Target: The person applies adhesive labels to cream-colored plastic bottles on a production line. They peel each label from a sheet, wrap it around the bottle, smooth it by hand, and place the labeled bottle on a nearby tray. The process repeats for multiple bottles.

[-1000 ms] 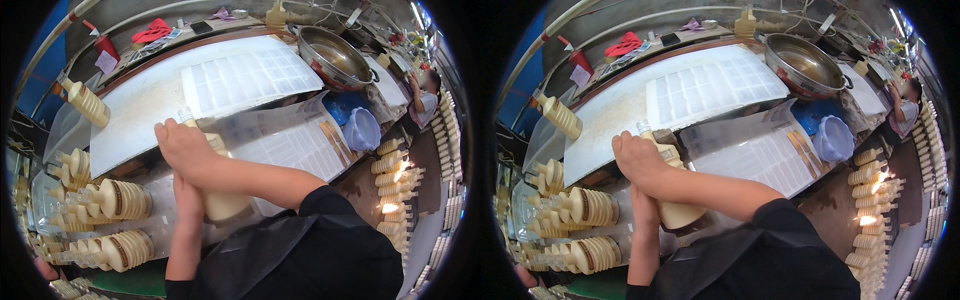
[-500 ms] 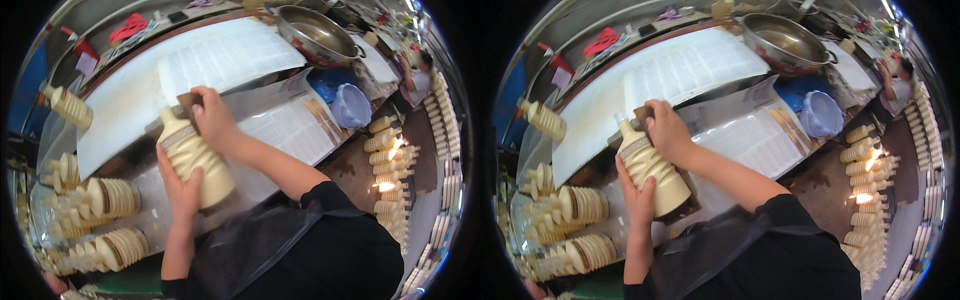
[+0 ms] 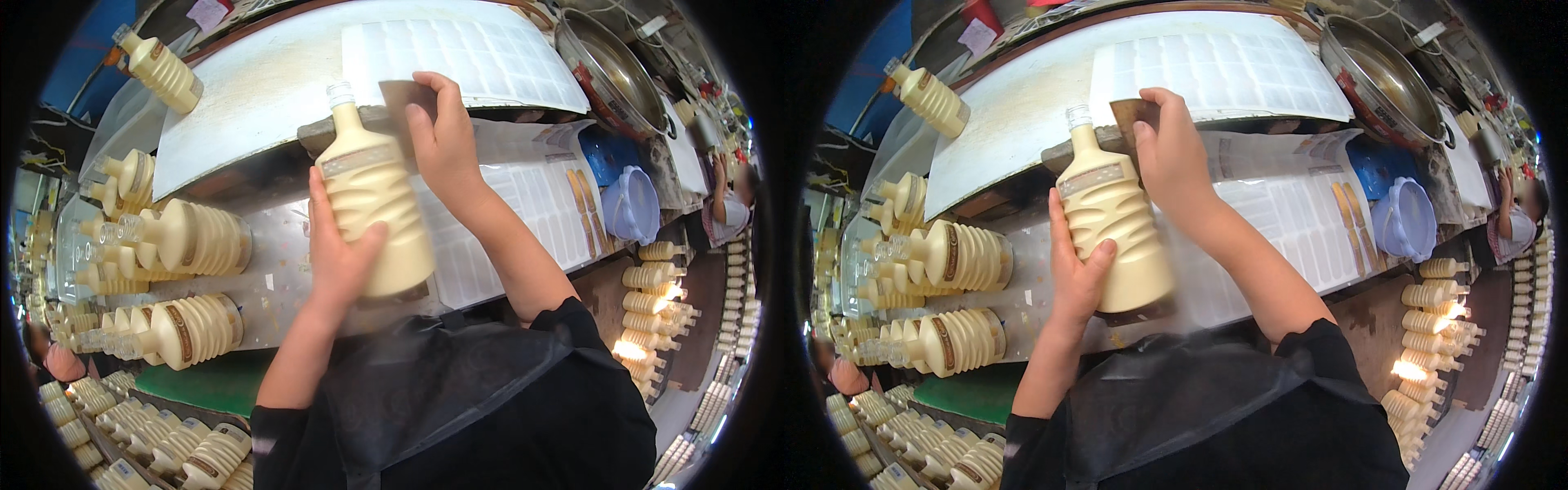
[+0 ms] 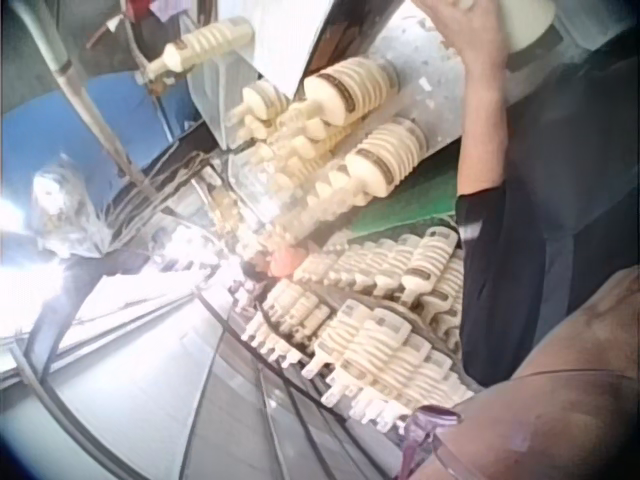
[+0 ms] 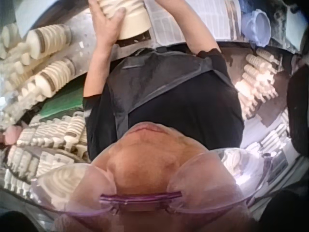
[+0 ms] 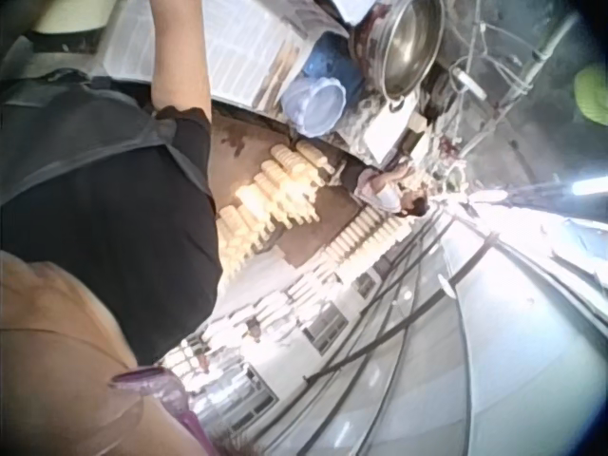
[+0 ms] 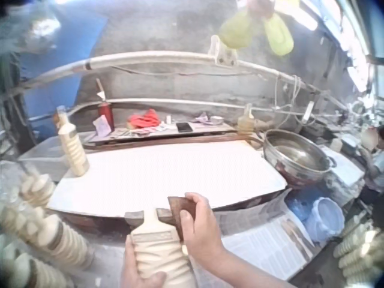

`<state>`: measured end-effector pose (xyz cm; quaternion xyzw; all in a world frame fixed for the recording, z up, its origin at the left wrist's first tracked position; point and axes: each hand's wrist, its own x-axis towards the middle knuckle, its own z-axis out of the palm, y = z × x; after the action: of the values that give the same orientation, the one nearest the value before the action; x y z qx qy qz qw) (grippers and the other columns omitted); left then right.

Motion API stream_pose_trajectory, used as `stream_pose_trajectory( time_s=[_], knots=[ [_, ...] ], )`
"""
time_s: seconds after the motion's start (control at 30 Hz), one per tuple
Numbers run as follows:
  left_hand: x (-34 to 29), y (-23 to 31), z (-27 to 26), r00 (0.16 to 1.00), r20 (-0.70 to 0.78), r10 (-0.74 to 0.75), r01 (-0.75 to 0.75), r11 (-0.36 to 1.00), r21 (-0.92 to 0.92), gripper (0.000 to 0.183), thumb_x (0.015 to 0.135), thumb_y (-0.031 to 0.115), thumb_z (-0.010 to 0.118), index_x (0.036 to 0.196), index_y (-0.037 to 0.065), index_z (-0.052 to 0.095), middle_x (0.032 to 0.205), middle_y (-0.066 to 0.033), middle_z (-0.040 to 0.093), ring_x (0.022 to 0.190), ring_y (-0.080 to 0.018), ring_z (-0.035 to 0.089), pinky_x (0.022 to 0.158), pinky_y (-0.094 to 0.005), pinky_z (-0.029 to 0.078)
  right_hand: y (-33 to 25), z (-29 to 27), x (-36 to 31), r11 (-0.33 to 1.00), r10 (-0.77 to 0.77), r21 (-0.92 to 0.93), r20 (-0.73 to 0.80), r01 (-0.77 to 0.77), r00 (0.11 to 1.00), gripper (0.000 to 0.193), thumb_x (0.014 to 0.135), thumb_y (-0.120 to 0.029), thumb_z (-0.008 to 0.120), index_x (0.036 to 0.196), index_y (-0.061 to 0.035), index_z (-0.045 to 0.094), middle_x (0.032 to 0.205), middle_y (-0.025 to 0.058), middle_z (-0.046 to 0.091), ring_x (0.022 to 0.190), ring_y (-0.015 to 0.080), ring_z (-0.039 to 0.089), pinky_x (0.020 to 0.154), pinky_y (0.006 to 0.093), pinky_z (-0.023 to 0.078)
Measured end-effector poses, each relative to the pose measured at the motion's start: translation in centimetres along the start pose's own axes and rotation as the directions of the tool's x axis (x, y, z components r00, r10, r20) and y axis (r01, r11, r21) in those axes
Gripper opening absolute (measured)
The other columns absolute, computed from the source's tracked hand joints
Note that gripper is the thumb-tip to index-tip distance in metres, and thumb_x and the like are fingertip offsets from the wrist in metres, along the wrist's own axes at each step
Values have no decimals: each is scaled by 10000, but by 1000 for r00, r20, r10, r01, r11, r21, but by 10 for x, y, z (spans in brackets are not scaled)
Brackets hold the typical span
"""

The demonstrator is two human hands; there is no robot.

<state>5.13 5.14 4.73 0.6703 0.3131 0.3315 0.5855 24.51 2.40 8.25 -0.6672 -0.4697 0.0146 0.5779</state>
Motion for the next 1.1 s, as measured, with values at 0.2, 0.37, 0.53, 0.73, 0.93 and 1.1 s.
stream_pose_trajectory(
  time_s=[0.2,0.37,0.53,0.73,0.93,1.1],
  knots=[
    [-10,6,2,984,-40,-172,166,978,-124,984,842,151,722,1622,-19,145,1467,-221,491,1315,-294,528,1131,-400,414,-4,6,-3,998,-23,-57,-52,20,998,386,984,-111,573,1343,0,486,1234,248,619,1146,431,607,987,468,484],
    [-25,6,5,985,-67,-157,157,988,2,970,870,197,739,1623,-2,160,1512,-209,439,1359,-294,480,1151,-406,384,17,-24,-32,998,0,56,-17,1,1000,412,961,-135,632,1342,-28,516,1208,232,637,1139,417,614,984,455,494],
    [-31,5,7,995,-57,-86,80,993,-90,988,864,217,756,1616,-47,172,1551,-221,395,1404,-304,435,1187,-410,331,41,-90,-69,882,428,144,151,-448,891,281,947,-141,615,1196,-25,672,1081,113,695,929,187,660,839,347,538],
    [-28,3,5,997,-72,-24,32,994,103,979,882,301,741,1605,-64,191,1560,-239,383,1422,-314,413,1200,-422,307,74,-133,-105,796,542,-405,144,-450,828,274,929,-212,622,1100,-28,729,1068,99,723,865,265,699,780,383,552],
    [-33,1,8,996,-93,-16,21,998,52,956,896,308,722,1606,-58,195,1557,-233,381,1422,-310,408,1200,-425,297,96,-87,-82,790,113,-591,398,160,910,458,891,-59,591,1346,-12,599,1346,135,648,1107,331,675,929,416,554],
    [-36,0,11,991,-128,-30,29,1000,-11,938,912,283,724,1622,-13,189,1560,-215,384,1417,-305,413,1194,-418,307,60,-92,-81,747,554,-648,487,-146,675,424,891,-26,518,1310,-24,581,1369,251,602,942,432,698,847,485,573]
  ],
)
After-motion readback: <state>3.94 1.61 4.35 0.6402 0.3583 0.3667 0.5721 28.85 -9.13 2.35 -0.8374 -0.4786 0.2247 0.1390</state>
